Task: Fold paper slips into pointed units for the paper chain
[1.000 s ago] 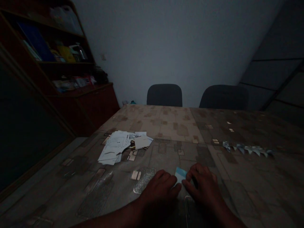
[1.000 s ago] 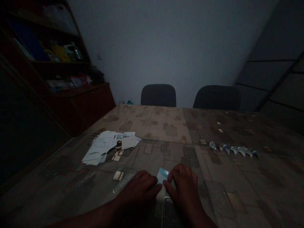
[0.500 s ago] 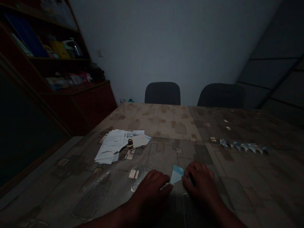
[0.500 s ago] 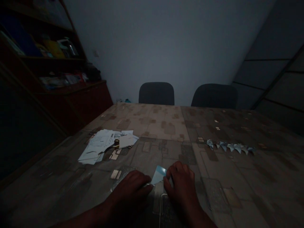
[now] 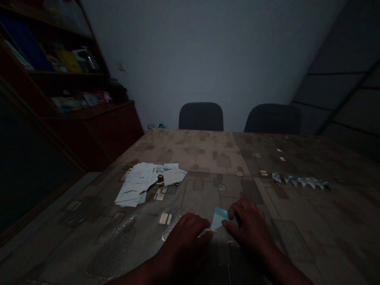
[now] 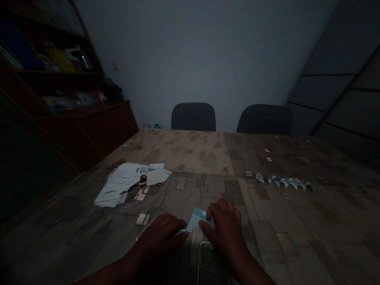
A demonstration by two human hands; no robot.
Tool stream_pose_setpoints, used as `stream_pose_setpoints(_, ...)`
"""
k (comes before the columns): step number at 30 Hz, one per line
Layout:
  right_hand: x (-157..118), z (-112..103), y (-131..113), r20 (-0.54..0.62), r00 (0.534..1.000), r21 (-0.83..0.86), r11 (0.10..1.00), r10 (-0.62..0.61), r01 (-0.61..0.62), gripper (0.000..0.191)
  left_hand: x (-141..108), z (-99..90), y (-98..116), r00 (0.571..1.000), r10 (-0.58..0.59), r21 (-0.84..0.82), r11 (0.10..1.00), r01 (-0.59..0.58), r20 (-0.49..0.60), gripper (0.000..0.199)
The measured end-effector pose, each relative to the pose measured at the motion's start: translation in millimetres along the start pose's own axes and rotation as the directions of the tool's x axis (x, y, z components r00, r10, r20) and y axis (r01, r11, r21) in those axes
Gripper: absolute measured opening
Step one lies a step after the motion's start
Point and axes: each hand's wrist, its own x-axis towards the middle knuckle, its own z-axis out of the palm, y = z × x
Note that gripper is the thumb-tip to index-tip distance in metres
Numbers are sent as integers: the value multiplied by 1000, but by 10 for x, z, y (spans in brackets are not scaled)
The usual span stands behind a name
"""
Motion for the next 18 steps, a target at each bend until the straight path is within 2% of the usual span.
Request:
stream_pose_setpoints(11, 71, -150, 248, -24, 998, -10, 998, 63, -63, 7, -48, 40, -71, 1000, 2, 15, 1000, -2, 7, 26)
stream_pose_setpoints(14, 70, -166, 282, -19, 999, 11, 999, 44, -44, 4, -30, 8, -68, 1000, 15, 22, 1000, -15, -6, 27)
stream_pose_setpoints(18, 50, -164, 307, -32, 999, 58, 998, -10, 12, 12, -3, -6, -74, 999, 30, 46, 999, -28, -26, 26)
